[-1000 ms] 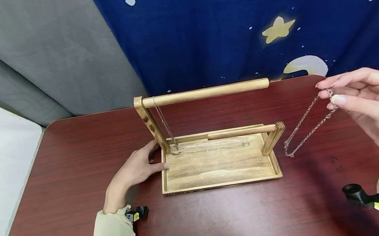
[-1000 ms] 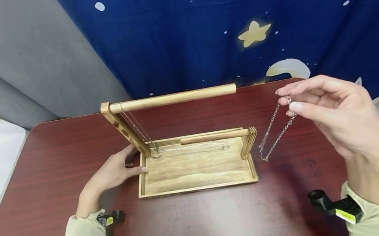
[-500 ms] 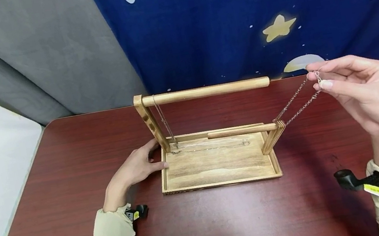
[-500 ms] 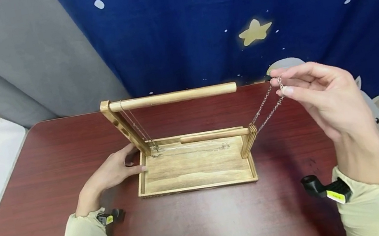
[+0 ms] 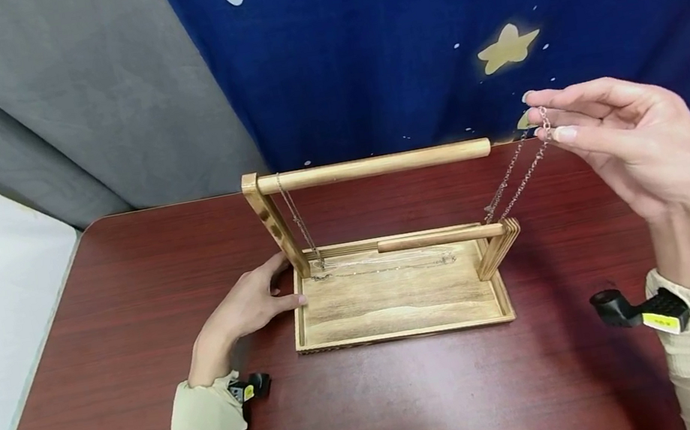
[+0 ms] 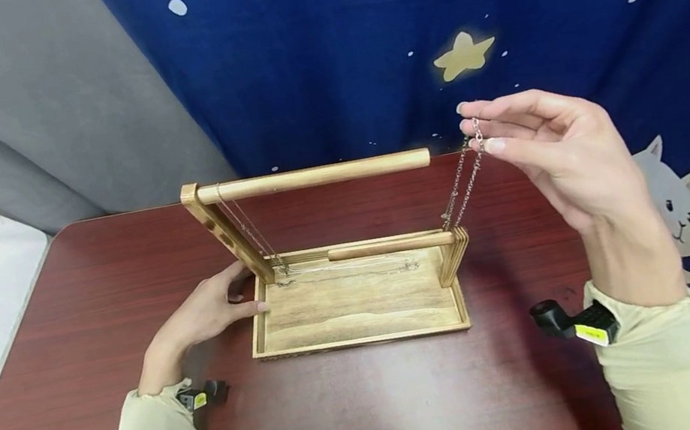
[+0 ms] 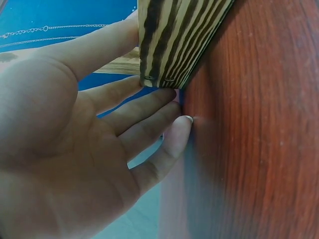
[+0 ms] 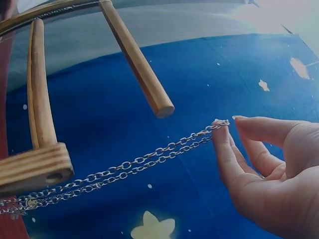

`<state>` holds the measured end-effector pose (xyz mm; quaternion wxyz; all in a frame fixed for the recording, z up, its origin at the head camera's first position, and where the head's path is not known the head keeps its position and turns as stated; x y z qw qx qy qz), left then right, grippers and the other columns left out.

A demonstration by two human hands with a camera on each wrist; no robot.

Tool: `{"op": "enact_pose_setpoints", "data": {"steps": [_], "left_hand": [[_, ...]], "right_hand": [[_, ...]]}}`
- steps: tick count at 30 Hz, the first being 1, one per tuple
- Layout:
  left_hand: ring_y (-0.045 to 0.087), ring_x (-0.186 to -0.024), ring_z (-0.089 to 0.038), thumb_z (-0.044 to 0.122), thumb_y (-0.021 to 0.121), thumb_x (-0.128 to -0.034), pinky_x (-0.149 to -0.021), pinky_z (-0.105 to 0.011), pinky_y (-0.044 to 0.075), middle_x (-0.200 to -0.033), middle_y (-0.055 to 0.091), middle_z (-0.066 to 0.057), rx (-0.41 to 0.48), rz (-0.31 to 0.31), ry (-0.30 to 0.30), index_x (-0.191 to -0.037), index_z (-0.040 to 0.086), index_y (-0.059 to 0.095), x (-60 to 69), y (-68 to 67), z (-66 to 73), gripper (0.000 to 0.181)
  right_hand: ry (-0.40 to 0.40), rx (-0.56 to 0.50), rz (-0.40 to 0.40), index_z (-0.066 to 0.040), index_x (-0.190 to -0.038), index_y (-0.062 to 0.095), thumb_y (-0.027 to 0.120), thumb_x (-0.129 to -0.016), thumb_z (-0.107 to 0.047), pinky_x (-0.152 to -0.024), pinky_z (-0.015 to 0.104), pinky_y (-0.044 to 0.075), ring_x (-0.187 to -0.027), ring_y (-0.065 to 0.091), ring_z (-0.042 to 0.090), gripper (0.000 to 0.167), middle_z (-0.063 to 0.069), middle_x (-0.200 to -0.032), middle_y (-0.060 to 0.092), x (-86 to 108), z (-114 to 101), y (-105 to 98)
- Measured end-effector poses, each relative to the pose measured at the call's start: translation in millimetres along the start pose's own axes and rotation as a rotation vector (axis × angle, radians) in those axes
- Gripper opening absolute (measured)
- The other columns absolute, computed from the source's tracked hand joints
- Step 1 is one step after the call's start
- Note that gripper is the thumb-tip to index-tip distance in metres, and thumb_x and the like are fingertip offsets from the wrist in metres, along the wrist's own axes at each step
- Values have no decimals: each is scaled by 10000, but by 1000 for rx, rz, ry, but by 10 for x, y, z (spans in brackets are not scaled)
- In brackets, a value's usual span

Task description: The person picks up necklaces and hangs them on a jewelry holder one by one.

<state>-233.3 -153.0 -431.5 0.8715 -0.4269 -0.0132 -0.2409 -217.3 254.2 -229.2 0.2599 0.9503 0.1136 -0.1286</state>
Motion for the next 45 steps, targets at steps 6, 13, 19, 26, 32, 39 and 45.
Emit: {"op": "enact_pose_setpoints", "data": {"steps": [6, 13, 19, 26, 32, 39, 45], "left_hand": [[419, -1374, -335, 317, 788, -867, -1070, -523, 384, -1480, 481, -152, -11, 11, 15, -1541, 79, 341, 5, 8, 3, 843], [438, -1358, -346, 323, 783, -871, -1055, -530, 396, -1482, 475, -162, -9, 11, 12, -1546, 71, 328, 24, 0, -3, 852], [464, -1335, -353, 329, 779, -873, -1037, -533, 412, -1479, 479, -158, -9, 10, 8, -1547, 76, 328, 46, 1, 0, 850], [442, -1356, -338, 316, 784, -871, -1059, -524, 394, -1473, 490, -149, -9, 17, 21, -1535, 80, 351, 38, -16, 7, 827], [481, -1319, -352, 322, 776, -878, -1025, -532, 422, -1489, 470, -149, -1, 2, 14, -1552, 88, 324, 53, 2, -5, 845], [452, -1344, -356, 329, 773, -880, -1042, -535, 407, -1485, 470, -162, -10, 4, 12, -1550, 74, 324, 60, 1, -5, 847], [435, -1362, -336, 320, 784, -870, -1059, -524, 394, -1476, 486, -149, -2, 9, 25, -1541, 85, 346, 41, 2, 21, 836]], "right_hand": [[7, -11, 0, 210, -1193, 596, 435, -858, 332, -907, 351, 540, -1088, 658, 369, 391, 300, -1206, 639, -79, 98, 99], [39, 54, -18, 200, -1205, 596, 494, -873, 285, -932, 335, 525, -1123, 645, 344, 357, 281, -1237, 633, -151, 200, 260], [60, 31, -60, 186, -1193, 616, 484, -873, 289, -938, 349, 523, -1129, 641, 352, 361, 284, -1246, 627, -187, 255, 389], [73, 50, -85, 171, -1169, 638, 505, -875, 274, -927, 346, 530, -1129, 641, 346, 339, 273, -1249, 631, -206, 318, 506], [60, 91, -73, 174, -1047, 670, 571, -848, 265, -890, 320, 544, -1107, 657, 333, 240, 259, -1195, 660, -210, 383, 598], [28, 130, -48, 152, -981, 687, 629, -835, 230, -856, 302, 557, -1089, 665, 321, 176, 237, -1129, 691, -231, 419, 736], [27, 191, -35, 141, -987, 691, 673, -829, 190, -878, 308, 547, -1081, 671, 308, 166, 219, -1124, 700, -251, 434, 816]]}}
Point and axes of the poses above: each hand's wrist, its own x-axis away from the middle knuckle, its own y-axis out of the palm, z = x × y, the point moved 10 cm from there along -x, towards the middle knuckle
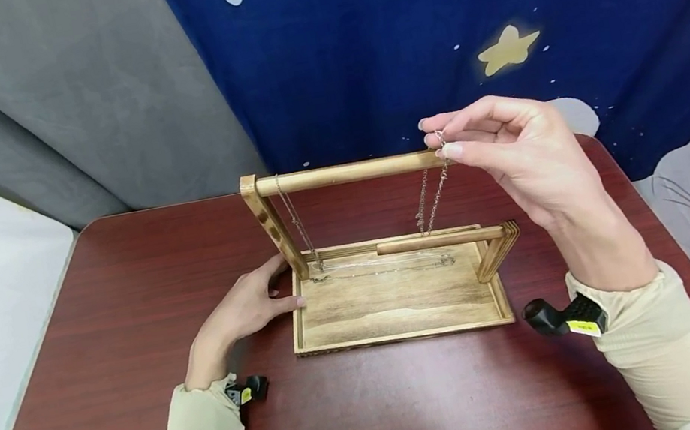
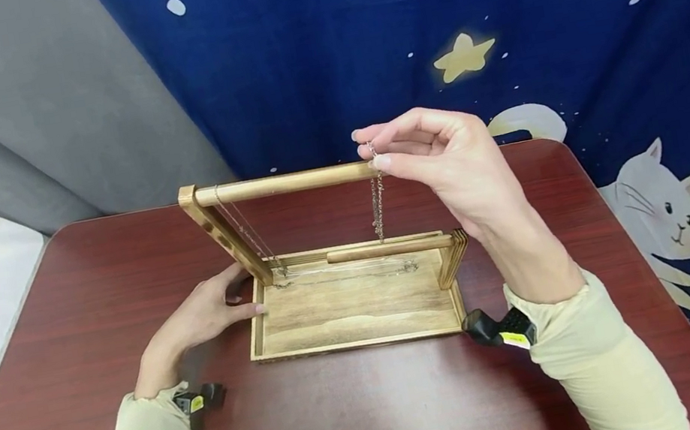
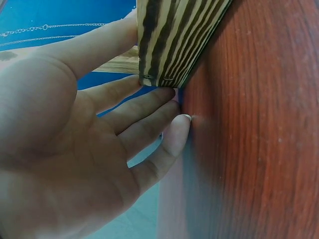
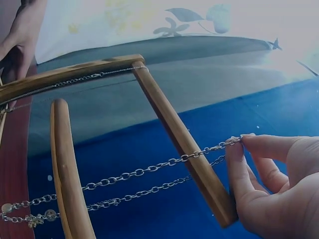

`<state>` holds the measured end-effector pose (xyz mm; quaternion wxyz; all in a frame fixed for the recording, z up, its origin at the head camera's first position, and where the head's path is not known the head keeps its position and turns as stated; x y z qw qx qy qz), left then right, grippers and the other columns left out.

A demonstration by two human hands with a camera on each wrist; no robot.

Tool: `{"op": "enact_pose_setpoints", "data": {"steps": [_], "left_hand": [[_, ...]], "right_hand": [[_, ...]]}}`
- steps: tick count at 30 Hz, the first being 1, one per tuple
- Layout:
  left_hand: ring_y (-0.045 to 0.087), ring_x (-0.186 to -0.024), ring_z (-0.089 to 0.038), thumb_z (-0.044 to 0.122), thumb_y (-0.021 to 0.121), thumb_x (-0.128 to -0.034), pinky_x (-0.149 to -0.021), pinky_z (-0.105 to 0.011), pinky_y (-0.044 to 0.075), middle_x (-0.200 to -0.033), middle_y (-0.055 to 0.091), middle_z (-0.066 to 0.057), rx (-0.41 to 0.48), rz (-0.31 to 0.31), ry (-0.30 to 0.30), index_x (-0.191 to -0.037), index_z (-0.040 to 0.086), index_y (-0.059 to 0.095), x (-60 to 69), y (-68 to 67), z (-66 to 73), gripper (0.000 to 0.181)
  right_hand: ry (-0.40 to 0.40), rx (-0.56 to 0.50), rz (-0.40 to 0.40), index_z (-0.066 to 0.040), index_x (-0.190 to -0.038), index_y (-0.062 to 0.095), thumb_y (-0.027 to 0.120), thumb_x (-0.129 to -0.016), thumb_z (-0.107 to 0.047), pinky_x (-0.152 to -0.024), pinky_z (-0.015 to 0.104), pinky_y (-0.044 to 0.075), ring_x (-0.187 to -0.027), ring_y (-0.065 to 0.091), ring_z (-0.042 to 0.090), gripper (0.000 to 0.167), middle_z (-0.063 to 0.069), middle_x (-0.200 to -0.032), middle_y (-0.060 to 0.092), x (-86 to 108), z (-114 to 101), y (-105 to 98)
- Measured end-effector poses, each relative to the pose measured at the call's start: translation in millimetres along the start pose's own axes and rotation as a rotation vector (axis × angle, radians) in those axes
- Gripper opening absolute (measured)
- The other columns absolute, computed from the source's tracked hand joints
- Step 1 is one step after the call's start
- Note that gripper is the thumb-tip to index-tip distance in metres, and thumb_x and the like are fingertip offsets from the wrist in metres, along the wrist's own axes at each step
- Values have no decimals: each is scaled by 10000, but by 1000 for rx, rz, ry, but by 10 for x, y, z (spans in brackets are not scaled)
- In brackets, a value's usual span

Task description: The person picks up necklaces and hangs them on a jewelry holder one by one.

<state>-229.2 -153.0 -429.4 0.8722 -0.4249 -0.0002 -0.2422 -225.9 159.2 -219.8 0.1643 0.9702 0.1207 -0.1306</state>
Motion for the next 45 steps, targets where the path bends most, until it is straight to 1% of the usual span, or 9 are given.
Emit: {"op": "enact_pose_setpoints", "data": {"steps": [7, 13, 18, 26, 33, 40, 45], "left_hand": [[435, -1357, -355, 326, 773, -879, -1057, -532, 395, -1493, 457, -175, -12, -18, -6, -1549, 55, 322, -8, 16, 3, 852], [412, -1372, -359, 335, 769, -882, -1063, -538, 385, -1508, 437, -169, -18, -21, -22, -1555, 63, 315, 1, 16, -19, 857], [414, -1372, -354, 331, 770, -882, -1063, -537, 385, -1505, 444, -161, -13, -24, -16, -1556, 77, 320, -3, 12, -8, 850], [425, -1363, -359, 334, 778, -874, -1059, -537, 389, -1488, 463, -174, -10, -22, -14, -1551, 74, 330, -5, 9, 4, 852], [431, -1359, -354, 342, 779, -871, -1057, -534, 393, -1485, 468, -169, -11, -17, -15, -1554, 86, 328, -4, 3, -9, 857], [407, -1376, -363, 351, 774, -874, -1078, -539, 368, -1499, 448, -176, -31, -17, -21, -1555, 80, 322, -2, -2, -18, 861], [408, -1376, -358, 342, 775, -875, -1081, -537, 365, -1496, 454, -169, -23, -14, -16, -1551, 83, 331, 0, -6, -15, 849]], "right_hand": [[22, 61, 3, 123, -996, 698, 706, -828, 152, -904, 317, 537, -1078, 675, 291, 171, 205, -1152, 695, -23, 28, 101], [20, 97, -29, 113, -1013, 704, 712, -837, 129, -952, 334, 513, -1090, 668, 292, 177, 191, -1138, 702, -53, 63, 235], [30, 120, -52, 87, -990, 714, 706, -839, 135, -939, 331, 521, -1062, 682, 277, 159, 179, -1128, 707, -78, 121, 322], [46, 127, -76, 55, -994, 727, 709, -848, 114, -930, 348, 527, -1009, 701, 266, 158, 182, -1151, 700, -118, 169, 451], [44, 132, -116, 31, -993, 735, 701, -861, 104, -947, 353, 518, -1040, 692, 275, 155, 184, -1161, 697, -147, 218, 582], [60, 126, -139, 1, -998, 746, 713, -880, 42, -993, 352, 482, -1090, 669, 290, 129, 185, -1179, 690, -158, 267, 699], [80, 65, -182, -1, -1018, 738, 675, -895, 70, -972, 358, 500, -1091, 657, 307, 155, 230, -1219, 659, -156, 316, 808]]}}
Point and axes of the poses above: each hand's wrist, its own x-axis away from the middle knuckle, its own y-axis out of the palm, z = x × y, the point moved 10 cm from there along -x, towards the middle knuckle
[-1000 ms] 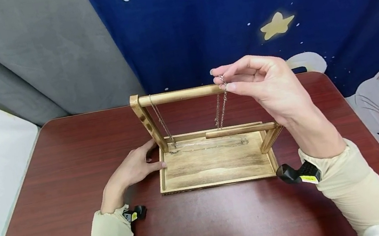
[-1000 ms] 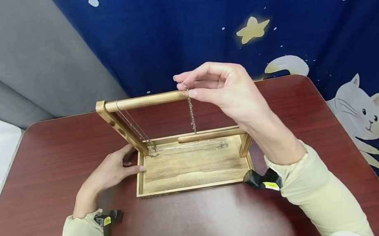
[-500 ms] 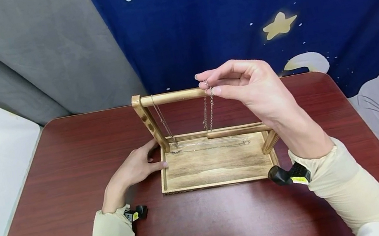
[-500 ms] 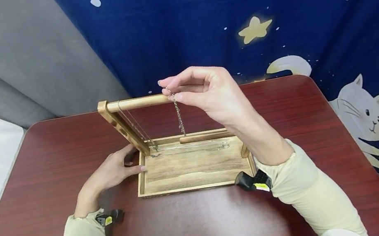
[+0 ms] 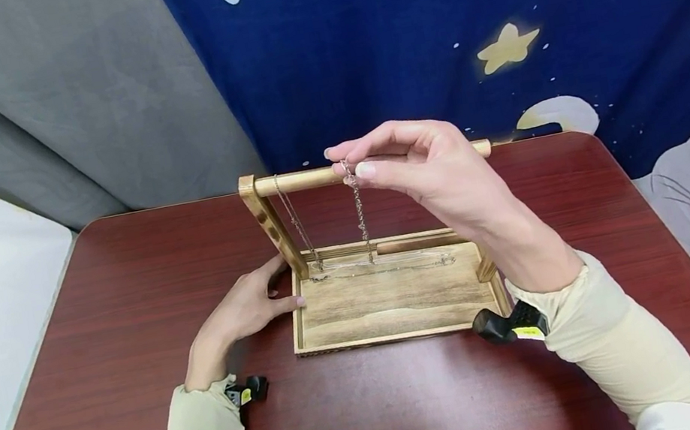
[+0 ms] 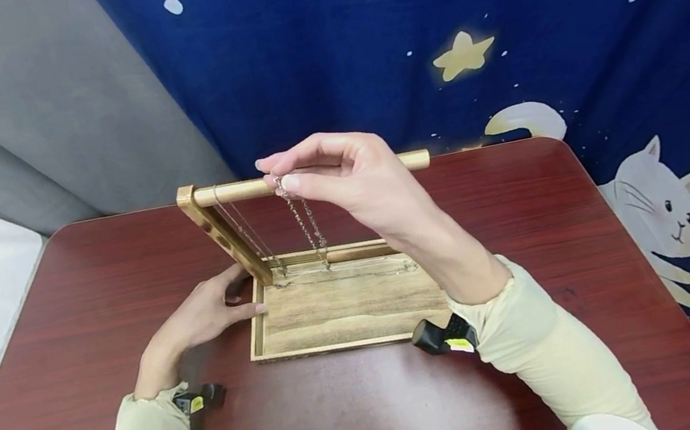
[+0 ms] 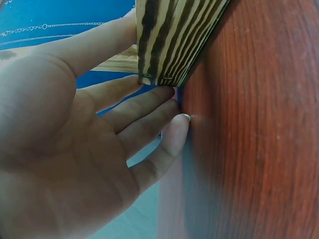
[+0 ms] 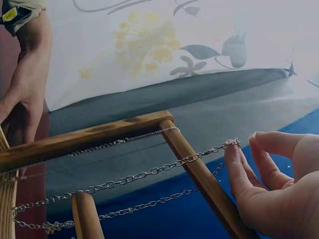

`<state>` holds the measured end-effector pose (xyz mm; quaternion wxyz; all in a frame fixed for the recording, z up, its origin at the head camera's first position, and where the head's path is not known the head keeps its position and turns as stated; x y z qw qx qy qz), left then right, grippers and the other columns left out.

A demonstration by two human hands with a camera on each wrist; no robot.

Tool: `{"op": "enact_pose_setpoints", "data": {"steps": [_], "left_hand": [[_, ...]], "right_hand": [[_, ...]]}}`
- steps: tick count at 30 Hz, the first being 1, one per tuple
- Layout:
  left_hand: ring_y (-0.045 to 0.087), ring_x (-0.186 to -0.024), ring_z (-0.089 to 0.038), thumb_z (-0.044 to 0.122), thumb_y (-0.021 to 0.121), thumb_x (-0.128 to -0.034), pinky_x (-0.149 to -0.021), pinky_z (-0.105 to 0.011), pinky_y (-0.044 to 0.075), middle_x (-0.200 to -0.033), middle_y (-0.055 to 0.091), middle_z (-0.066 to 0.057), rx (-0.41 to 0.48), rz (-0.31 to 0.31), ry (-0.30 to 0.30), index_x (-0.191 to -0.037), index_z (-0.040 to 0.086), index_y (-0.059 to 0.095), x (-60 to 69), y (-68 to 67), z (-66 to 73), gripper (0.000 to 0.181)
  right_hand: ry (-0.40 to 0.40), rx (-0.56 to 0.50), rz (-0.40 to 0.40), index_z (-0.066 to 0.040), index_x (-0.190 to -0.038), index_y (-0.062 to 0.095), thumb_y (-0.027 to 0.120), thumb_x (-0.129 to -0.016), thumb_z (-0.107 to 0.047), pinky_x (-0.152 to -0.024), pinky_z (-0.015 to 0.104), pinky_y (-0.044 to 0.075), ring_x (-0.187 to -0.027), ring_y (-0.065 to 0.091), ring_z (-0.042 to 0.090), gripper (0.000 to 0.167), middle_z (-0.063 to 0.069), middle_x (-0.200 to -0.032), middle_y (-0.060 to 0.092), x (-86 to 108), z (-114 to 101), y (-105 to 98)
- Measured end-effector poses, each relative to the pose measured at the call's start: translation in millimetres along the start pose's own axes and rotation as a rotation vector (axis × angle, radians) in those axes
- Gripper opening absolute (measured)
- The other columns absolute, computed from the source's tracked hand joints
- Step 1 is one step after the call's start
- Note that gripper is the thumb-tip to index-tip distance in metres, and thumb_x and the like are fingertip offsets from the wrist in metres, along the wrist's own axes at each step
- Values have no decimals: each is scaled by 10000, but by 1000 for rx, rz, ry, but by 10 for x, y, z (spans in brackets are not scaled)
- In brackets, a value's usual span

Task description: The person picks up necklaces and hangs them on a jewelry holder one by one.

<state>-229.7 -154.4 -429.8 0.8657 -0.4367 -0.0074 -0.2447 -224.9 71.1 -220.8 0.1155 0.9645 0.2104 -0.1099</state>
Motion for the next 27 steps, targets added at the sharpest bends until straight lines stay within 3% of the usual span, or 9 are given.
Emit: {"op": "enact_pose_setpoints", "data": {"steps": [15, 27], "left_hand": [[413, -1374, -350, 321, 782, -871, -1084, -524, 367, -1495, 457, -168, -7, 7, 9, -1542, 79, 351, -4, 0, 24, 833], [452, -1345, -338, 328, 787, -865, -1071, -515, 384, -1476, 481, -157, 6, 18, 30, -1548, 111, 349, -12, 3, 19, 840]], "right_hand": [[34, -96, -59, 57, -1112, 699, 602, -936, 83, -991, 431, 490, -1103, 646, 308, 203, 215, -1251, 648, -53, 114, 251], [68, -47, -96, 88, -1283, 607, 584, -959, 62, -1004, 395, 482, -1212, 600, 313, 326, 161, -1335, 612, -8, 212, 332]]}}
Point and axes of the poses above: each hand's wrist, its own x-axis away from the middle knuckle, its own y-axis out of the palm, z = x × y, the point moved 10 cm from there along -x, towards the middle knuckle
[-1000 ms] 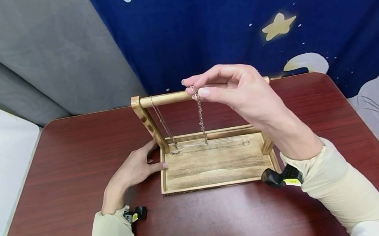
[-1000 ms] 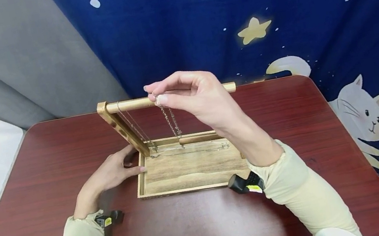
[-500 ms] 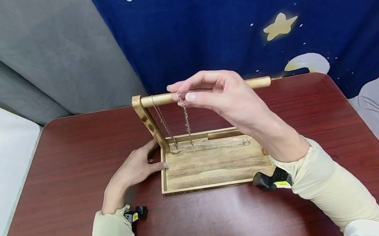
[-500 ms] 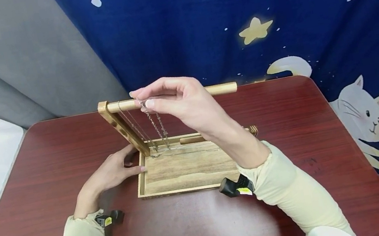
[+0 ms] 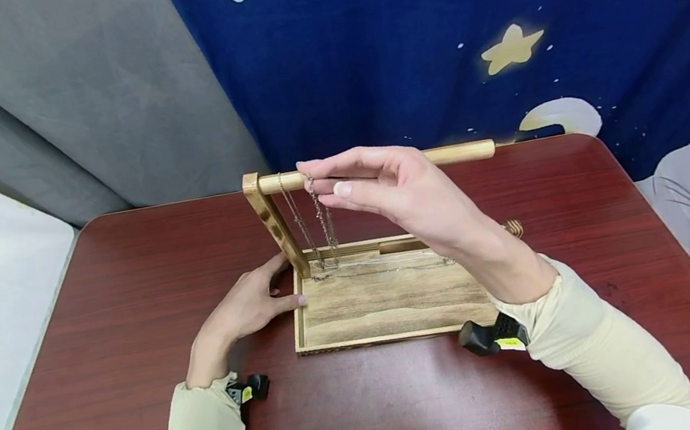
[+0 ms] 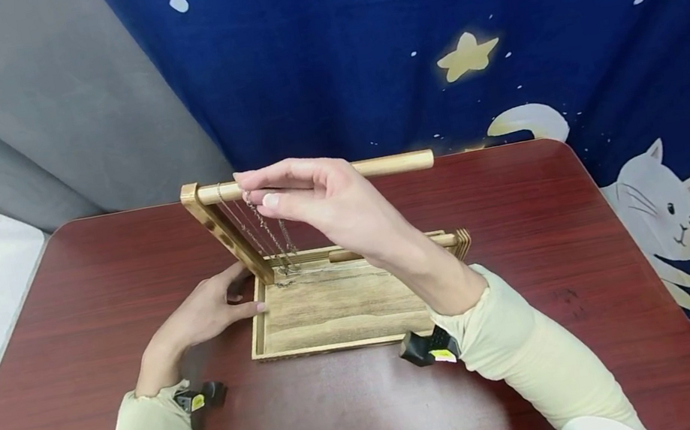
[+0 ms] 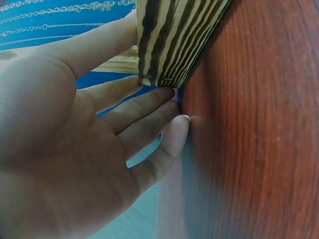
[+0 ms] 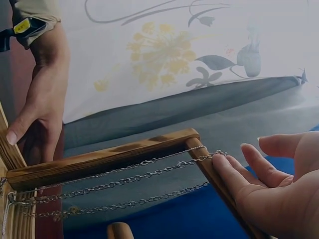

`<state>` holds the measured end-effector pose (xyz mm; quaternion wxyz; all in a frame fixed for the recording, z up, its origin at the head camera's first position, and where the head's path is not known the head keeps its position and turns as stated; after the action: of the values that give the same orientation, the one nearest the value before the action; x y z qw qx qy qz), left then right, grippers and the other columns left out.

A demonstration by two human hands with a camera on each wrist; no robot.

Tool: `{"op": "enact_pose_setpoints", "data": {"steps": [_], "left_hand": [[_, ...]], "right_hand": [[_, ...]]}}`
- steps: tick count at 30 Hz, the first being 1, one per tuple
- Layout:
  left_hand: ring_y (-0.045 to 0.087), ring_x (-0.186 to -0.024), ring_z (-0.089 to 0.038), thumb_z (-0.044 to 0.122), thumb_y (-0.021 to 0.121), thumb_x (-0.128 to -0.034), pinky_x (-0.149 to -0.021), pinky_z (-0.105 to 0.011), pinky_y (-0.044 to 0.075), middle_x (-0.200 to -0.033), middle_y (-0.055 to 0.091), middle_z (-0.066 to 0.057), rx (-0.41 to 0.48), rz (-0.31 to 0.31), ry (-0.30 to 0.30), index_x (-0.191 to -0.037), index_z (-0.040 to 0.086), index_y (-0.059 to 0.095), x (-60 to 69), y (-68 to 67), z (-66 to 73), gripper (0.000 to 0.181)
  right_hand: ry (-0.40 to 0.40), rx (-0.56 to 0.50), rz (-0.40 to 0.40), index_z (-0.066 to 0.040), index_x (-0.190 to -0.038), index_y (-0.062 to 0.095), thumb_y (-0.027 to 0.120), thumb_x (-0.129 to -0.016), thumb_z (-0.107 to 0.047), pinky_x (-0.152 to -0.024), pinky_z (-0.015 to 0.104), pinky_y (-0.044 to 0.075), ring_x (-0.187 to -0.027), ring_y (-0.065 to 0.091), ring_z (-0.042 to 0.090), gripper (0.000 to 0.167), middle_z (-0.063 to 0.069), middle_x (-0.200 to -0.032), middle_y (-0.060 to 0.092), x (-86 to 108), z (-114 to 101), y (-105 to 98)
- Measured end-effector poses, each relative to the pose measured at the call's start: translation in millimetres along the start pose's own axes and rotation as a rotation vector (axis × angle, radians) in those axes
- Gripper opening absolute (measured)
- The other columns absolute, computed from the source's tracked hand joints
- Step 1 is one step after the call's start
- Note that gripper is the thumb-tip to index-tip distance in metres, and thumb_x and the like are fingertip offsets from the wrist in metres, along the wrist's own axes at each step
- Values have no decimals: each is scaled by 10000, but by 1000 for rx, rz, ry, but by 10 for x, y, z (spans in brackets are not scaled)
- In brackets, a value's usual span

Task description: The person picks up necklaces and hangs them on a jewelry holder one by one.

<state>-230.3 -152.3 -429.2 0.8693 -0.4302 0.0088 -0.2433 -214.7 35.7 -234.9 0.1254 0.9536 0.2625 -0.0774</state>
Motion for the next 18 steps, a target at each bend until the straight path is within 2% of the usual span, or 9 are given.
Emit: {"op": "enact_pose_setpoints", "data": {"steps": [12, 18], "left_hand": [[439, -1358, -331, 330, 787, -864, -1070, -522, 381, -1481, 481, -140, 16, -1, -1, -1546, 117, 354, 17, -2, -3, 835], [428, -1367, -331, 332, 788, -862, -1075, -522, 376, -1486, 475, -139, 20, -2, -5, -1547, 104, 350, 12, -2, -6, 844]], "right_hand": [[11, 48, -49, 58, -1328, 582, 554, -976, 52, -1023, 397, 468, -1240, 585, 281, 353, 114, -1386, 585, 40, 53, 7], [-23, 82, -70, 50, -1333, 587, 552, -972, 61, -1035, 410, 457, -1262, 568, 271, 364, 105, -1392, 581, 75, 44, -9]]}}
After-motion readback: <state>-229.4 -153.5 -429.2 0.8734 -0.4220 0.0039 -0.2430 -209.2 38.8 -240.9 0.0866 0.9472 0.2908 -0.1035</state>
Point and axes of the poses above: each hand's wrist, its own x-axis away from the middle knuckle, its own y-axis out of the palm, z = x × y, the point moved 10 cm from there along -x, towards the middle knuckle
